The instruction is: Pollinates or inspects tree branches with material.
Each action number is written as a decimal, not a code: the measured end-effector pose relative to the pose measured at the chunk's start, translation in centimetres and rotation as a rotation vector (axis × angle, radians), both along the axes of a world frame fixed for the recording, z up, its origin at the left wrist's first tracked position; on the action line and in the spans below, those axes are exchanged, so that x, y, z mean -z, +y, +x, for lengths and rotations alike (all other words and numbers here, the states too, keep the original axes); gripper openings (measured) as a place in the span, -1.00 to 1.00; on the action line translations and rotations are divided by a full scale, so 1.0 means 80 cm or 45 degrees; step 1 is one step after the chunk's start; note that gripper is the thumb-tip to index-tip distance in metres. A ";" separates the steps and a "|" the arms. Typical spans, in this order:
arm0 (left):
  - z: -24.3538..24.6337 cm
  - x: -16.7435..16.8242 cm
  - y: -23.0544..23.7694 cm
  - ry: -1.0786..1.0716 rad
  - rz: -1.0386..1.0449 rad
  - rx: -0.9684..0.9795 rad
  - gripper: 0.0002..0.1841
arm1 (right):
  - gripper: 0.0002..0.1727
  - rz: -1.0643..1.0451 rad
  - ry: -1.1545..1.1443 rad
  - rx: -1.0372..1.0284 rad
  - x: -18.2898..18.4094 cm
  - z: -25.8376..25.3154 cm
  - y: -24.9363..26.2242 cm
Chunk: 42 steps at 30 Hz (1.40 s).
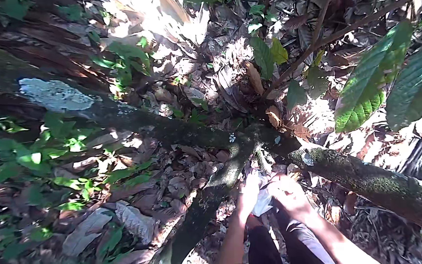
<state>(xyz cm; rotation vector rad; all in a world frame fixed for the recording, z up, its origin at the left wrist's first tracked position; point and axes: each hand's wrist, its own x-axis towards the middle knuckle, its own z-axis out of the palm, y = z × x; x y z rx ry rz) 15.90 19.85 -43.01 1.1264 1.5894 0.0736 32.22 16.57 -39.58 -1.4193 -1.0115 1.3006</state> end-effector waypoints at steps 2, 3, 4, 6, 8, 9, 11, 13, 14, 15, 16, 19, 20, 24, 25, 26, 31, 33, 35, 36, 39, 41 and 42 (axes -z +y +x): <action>-0.016 0.007 0.002 0.039 -0.167 -0.280 -0.56 | -0.75 -0.091 -0.144 0.109 0.010 0.015 0.016; -0.019 0.003 0.007 0.068 -0.244 -0.363 -0.52 | -0.76 -0.152 -0.218 0.143 0.015 0.020 0.023; -0.019 -0.002 0.014 0.088 -0.287 -0.366 -0.49 | -0.77 -0.191 -0.260 0.154 0.020 0.024 0.026; -0.023 -0.008 0.018 0.094 -0.256 -0.264 -0.47 | -0.72 -0.265 -0.277 0.052 0.032 0.022 0.024; -0.027 -0.012 0.017 0.053 -0.037 -0.155 -0.57 | -0.63 -0.375 -0.354 -0.208 0.039 0.015 0.020; -0.027 -0.013 0.018 0.040 0.095 -0.101 -0.63 | -0.60 -0.422 -0.418 -0.343 0.041 0.011 0.021; -0.026 -0.022 0.018 0.072 0.231 0.022 -0.68 | -0.56 -0.501 -0.533 -0.521 0.039 0.000 0.026; -0.024 -0.036 0.014 0.139 0.257 0.150 -0.68 | -0.52 -0.541 -0.650 -0.615 0.040 -0.014 0.030; -0.023 -0.039 0.009 0.124 0.300 0.160 -0.69 | -0.54 -0.523 -0.712 -0.644 0.043 -0.021 0.030; -0.022 -0.037 0.004 0.080 0.341 0.119 -0.72 | -0.58 -0.471 -0.786 -0.650 0.048 -0.028 0.030; -0.022 -0.034 0.001 0.025 0.368 0.051 -0.76 | -0.64 -0.392 -0.854 -0.619 0.053 -0.033 0.029; -0.019 -0.029 -0.003 -0.114 0.326 -0.279 -0.83 | -0.77 -0.201 -1.027 -0.514 0.060 -0.043 0.030; -0.019 -0.029 -0.002 -0.100 0.319 -0.304 -0.82 | -0.79 -0.162 -1.068 -0.505 0.058 -0.042 0.031; -0.036 -0.028 -0.002 0.123 0.434 0.103 -0.77 | -0.77 -0.152 -1.059 -0.519 0.031 -0.027 0.022; -0.038 -0.023 -0.007 0.113 0.452 0.136 -0.77 | -0.75 -0.118 -1.065 -0.524 0.031 -0.027 0.012; -0.036 -0.019 -0.014 0.060 0.477 0.123 -0.77 | -0.72 -0.123 -1.046 -0.560 0.032 -0.026 0.001; -0.014 -0.013 -0.033 -0.096 0.728 -0.004 -0.87 | -0.72 -0.130 -0.921 -0.661 0.048 -0.017 -0.019; -0.015 -0.014 -0.040 -0.135 0.781 -0.106 -0.88 | -0.79 0.000 -0.848 -0.622 0.047 -0.015 -0.020; -0.022 -0.008 -0.048 -0.180 0.858 -0.084 -0.87 | -0.80 0.107 -0.857 -0.588 0.044 -0.014 -0.020; -0.025 -0.006 -0.051 -0.172 0.897 -0.037 -0.85 | -0.79 0.148 -0.873 -0.568 0.042 -0.014 -0.020; -0.030 -0.020 -0.058 -0.112 0.907 0.069 -0.82 | -0.79 0.233 -0.922 -0.487 0.044 -0.018 -0.028; -0.029 -0.034 -0.061 -0.110 0.853 0.094 -0.85 | -0.80 0.141 -0.910 -0.439 0.042 -0.019 -0.038; -0.030 -0.038 -0.063 -0.127 0.851 0.121 -0.85 | -0.77 0.064 -0.865 -0.386 0.041 -0.019 -0.043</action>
